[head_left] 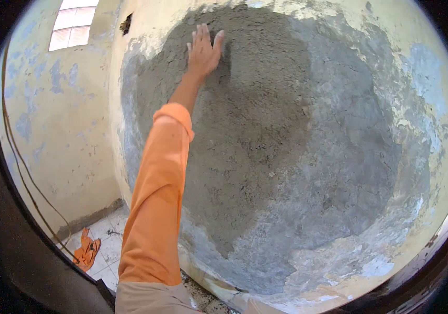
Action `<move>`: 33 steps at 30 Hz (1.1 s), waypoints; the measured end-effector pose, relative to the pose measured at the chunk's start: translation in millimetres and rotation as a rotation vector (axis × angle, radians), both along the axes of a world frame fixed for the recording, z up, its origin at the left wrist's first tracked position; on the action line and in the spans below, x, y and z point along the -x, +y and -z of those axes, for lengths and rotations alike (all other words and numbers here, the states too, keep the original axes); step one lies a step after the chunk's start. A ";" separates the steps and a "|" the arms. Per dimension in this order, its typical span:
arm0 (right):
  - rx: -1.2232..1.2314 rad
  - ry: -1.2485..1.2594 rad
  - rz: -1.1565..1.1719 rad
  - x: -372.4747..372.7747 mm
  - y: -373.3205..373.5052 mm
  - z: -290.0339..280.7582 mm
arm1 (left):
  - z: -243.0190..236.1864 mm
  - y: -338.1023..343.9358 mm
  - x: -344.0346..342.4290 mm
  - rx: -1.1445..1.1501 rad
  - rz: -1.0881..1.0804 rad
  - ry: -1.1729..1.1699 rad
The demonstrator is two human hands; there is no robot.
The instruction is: Applying and smoothing cement or plaster onto a wall using a trowel and hands.
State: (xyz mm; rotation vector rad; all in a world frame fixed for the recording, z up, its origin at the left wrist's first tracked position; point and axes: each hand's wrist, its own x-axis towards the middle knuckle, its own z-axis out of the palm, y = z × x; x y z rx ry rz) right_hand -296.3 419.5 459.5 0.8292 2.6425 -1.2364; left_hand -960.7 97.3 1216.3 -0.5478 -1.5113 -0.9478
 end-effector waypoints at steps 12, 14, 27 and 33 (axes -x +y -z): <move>0.129 0.009 0.289 -39.8 -9.4 32.2 | -25.4 1.2 -6.8 0.078 -0.076 -0.030; 0.077 -0.012 0.234 -30.9 -5.3 46.7 | -16.1 -0.7 16.9 -0.091 -0.120 0.072; -0.237 0.475 -0.206 -56.3 11.7 121.9 | -38.7 110.4 -100.9 0.179 0.080 -0.112; 0.391 -0.218 0.421 -20.6 -26.9 -3.7 | 13.8 144.1 -125.2 0.068 0.128 0.190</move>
